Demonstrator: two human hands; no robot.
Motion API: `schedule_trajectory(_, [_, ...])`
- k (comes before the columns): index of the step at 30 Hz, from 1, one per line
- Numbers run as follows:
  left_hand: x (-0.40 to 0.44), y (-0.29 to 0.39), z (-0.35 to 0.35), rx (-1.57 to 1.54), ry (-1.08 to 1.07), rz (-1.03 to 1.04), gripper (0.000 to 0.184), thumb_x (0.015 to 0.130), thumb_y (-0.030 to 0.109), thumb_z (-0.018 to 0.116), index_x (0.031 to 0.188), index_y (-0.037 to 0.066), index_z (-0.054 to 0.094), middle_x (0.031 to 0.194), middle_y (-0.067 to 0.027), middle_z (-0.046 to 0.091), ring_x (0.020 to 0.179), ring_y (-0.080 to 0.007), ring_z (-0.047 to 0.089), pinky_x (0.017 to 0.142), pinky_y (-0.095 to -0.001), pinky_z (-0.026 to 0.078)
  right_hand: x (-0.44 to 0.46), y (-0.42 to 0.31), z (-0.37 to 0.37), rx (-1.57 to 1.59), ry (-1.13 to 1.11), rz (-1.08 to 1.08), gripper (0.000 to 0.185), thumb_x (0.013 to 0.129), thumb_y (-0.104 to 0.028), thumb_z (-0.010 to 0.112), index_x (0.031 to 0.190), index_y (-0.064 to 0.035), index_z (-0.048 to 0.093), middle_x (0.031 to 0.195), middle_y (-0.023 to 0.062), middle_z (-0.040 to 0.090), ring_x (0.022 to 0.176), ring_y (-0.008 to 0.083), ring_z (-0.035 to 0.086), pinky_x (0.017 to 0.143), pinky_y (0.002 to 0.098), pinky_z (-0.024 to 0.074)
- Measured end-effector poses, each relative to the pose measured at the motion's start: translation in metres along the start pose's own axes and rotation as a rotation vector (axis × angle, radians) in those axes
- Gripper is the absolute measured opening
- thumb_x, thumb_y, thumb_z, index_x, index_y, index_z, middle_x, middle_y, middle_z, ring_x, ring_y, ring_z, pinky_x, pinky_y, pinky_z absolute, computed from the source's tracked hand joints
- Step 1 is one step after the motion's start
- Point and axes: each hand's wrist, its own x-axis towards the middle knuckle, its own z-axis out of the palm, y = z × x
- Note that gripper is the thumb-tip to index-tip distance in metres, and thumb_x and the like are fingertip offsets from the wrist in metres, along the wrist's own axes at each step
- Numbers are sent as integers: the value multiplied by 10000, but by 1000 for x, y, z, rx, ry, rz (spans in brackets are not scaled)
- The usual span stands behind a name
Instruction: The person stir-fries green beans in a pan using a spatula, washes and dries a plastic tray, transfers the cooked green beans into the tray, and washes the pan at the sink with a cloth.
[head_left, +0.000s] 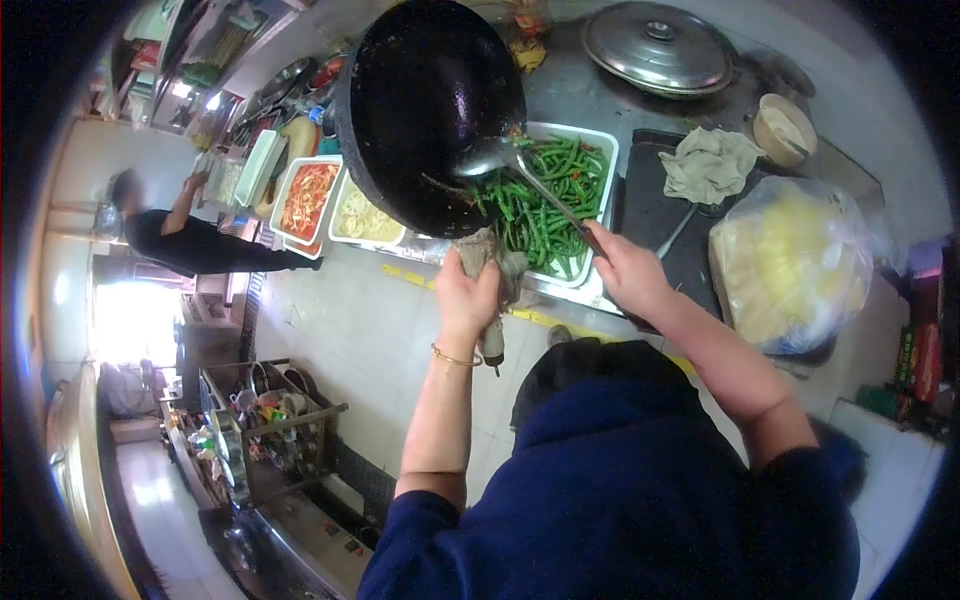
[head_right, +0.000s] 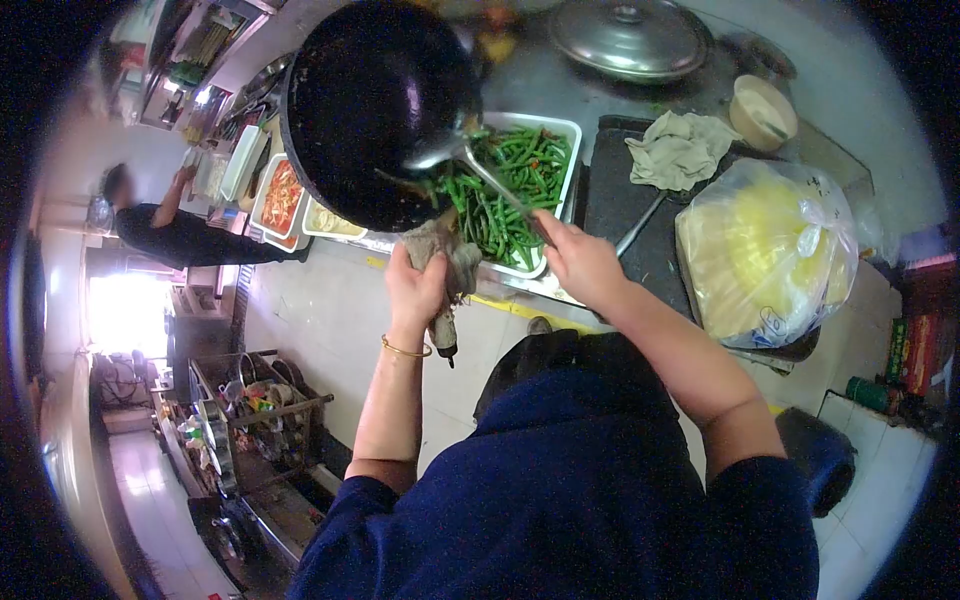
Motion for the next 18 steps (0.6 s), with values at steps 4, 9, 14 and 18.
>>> schedule_trajectory(4, [0, -5, 0, 46, -1, 1, 301, 775, 137, 640, 1042, 6, 592, 934, -203, 668, 888, -356, 654, 786, -389, 503, -9, 21, -22, -328, -131, 48, 528, 868, -187, 563, 1367, -189, 392, 868, 110, 602, 683, 316, 641, 582, 435, 525])
schedule_trajectory(9, [1, -1, 1, 16, 12, -13, 300, 772, 145, 645, 1036, 10, 596, 946, -205, 668, 894, -360, 654, 785, -392, 504, -22, 36, -35, -448, -122, 40, 520, 869, -195, 579, 1360, -190, 408, 815, 89, 575, 654, 289, 637, 550, 400, 521])
schedule_trajectory(14, [3, 0, -1, 81, 32, -49, 303, 773, 148, 643, 1040, 14, 596, 952, -201, 672, 907, -356, 655, 795, -389, 502, -41, 57, -36, -409, -62, 33, 532, 866, -189, 582, 1367, -186, 403, 831, 101, 582, 668, 289, 642, 563, 395, 517])
schedule_trajectory(18, [6, 2, -1, 93, 49, -43, 301, 771, 145, 641, 1038, 14, 592, 943, -204, 669, 901, -363, 652, 795, -396, 500, -33, 49, -36, -275, 35, -8, 552, 853, -187, 601, 1369, -190, 406, 831, 100, 578, 661, 285, 636, 557, 391, 510])
